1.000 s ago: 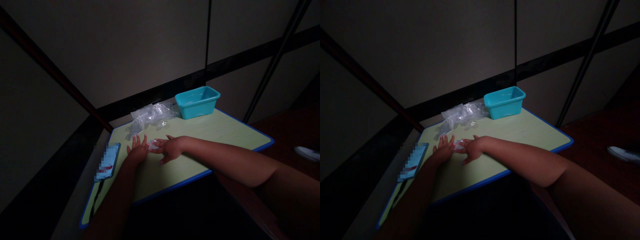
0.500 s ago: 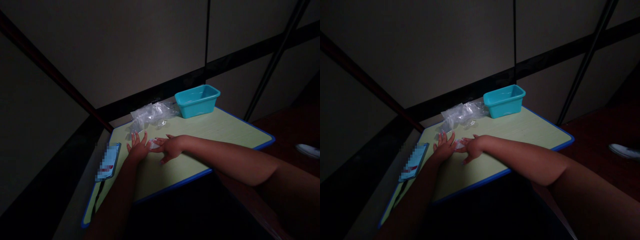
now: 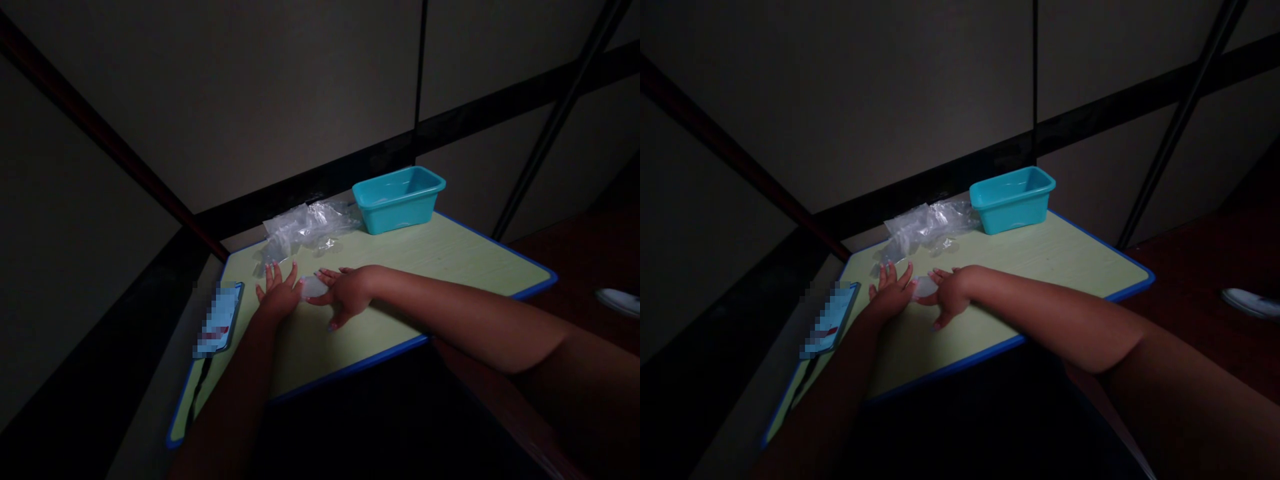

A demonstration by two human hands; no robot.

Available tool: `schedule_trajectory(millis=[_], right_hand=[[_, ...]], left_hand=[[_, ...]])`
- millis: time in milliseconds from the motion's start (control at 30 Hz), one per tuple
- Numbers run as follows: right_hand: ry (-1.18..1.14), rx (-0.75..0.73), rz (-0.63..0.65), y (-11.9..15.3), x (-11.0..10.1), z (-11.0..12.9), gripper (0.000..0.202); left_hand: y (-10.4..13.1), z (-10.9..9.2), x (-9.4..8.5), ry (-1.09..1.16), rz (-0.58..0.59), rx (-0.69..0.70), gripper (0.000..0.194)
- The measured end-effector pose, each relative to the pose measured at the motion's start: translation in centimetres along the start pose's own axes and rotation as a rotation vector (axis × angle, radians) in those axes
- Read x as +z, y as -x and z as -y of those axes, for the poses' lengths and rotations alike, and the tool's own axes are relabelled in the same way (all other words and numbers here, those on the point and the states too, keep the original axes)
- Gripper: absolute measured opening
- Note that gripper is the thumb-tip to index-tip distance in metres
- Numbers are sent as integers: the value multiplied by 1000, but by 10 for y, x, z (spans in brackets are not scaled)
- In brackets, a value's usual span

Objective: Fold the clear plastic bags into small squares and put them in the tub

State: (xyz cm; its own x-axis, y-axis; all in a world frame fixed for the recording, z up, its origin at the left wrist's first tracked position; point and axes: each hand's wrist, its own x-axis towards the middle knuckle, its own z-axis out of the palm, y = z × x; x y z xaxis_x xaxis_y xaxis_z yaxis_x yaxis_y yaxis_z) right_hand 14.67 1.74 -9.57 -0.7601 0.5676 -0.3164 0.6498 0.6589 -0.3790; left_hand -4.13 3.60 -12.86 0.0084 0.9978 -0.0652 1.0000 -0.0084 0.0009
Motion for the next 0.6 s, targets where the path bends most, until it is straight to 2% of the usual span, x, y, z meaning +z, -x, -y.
schedule_trajectory(millis=[133,333,600], right_hand=[[-8,-27,-6,1,0,-3,93],[61,15,65,6,-7,0,93],[57,14,71,7,-10,-1,88]], left_hand=[[0,0,2,0,3,-6,54],[0,-1,1,6,19,-2,54],[2,0,1,23,21,13,56]])
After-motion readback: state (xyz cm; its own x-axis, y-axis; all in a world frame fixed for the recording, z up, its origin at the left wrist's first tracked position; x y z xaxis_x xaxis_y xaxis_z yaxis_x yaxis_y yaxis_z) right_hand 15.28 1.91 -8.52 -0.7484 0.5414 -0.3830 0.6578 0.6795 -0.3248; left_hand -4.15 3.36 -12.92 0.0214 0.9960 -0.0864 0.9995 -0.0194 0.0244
